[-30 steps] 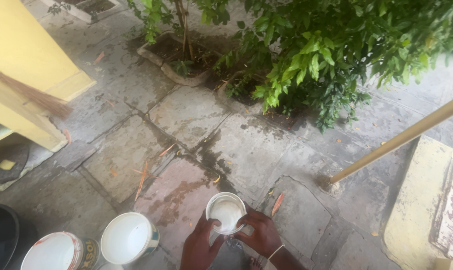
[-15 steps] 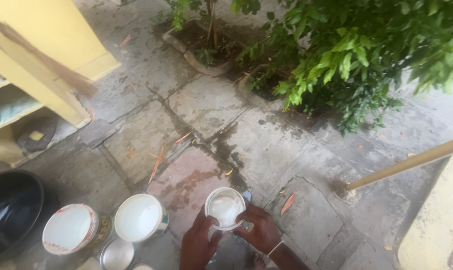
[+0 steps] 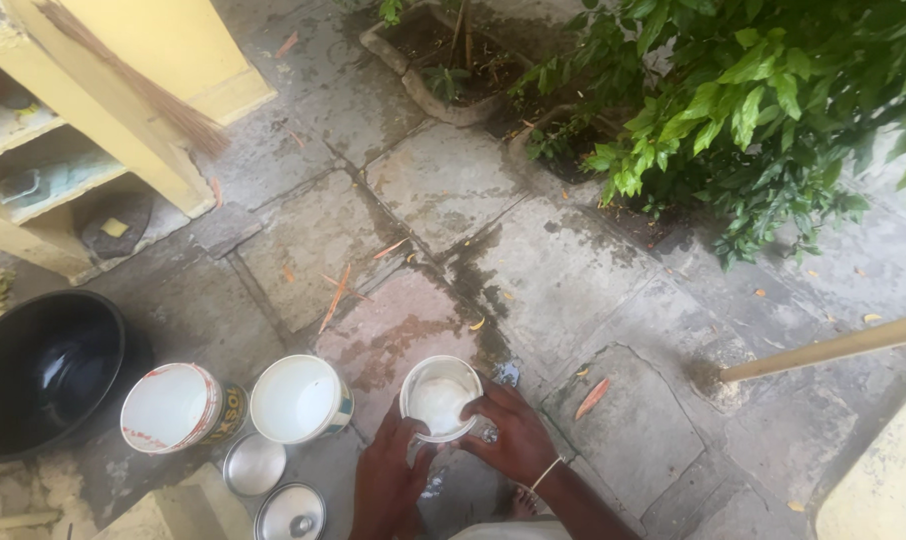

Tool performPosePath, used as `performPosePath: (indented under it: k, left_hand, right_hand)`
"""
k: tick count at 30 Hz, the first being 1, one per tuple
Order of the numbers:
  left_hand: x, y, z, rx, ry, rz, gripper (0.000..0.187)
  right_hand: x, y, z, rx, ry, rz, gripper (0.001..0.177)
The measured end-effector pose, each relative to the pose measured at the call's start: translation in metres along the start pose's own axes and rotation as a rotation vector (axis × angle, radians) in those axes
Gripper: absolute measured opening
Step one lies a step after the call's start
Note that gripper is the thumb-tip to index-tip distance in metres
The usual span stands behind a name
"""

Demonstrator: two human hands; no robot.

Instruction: The person rinses multiple buckets and small cups with water by hand in an outdoor area, pouring water between the containers and emptying them onto the ground.

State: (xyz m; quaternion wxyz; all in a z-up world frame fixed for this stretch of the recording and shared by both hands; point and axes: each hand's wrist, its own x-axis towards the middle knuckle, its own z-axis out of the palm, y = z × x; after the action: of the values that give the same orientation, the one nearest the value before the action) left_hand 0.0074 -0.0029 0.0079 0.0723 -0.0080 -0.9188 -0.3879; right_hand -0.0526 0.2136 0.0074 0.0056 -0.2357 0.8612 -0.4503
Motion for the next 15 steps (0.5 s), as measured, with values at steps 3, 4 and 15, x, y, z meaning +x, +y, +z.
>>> performPosePath:
  k: [3,4,15]
  left_hand:
    - [0.000,0.004,0.000,0.013,0.028,-0.009,0.026]
    - [-0.002,0.005,0.000,0.022,0.034,-0.004,0.026]
    - [-0.007,0.017,0.003,0.031,0.065,0.074,0.030]
  right_hand:
    - [0.006,0.002,-0.003,-0.045,-0.057,-0.015,0.043]
    - [0.007,0.003,-0.004,-0.053,-0.069,-0.020,0.045]
    - [0.007,0.005,-0.026,-0.036,-0.129,-0.006,0.041]
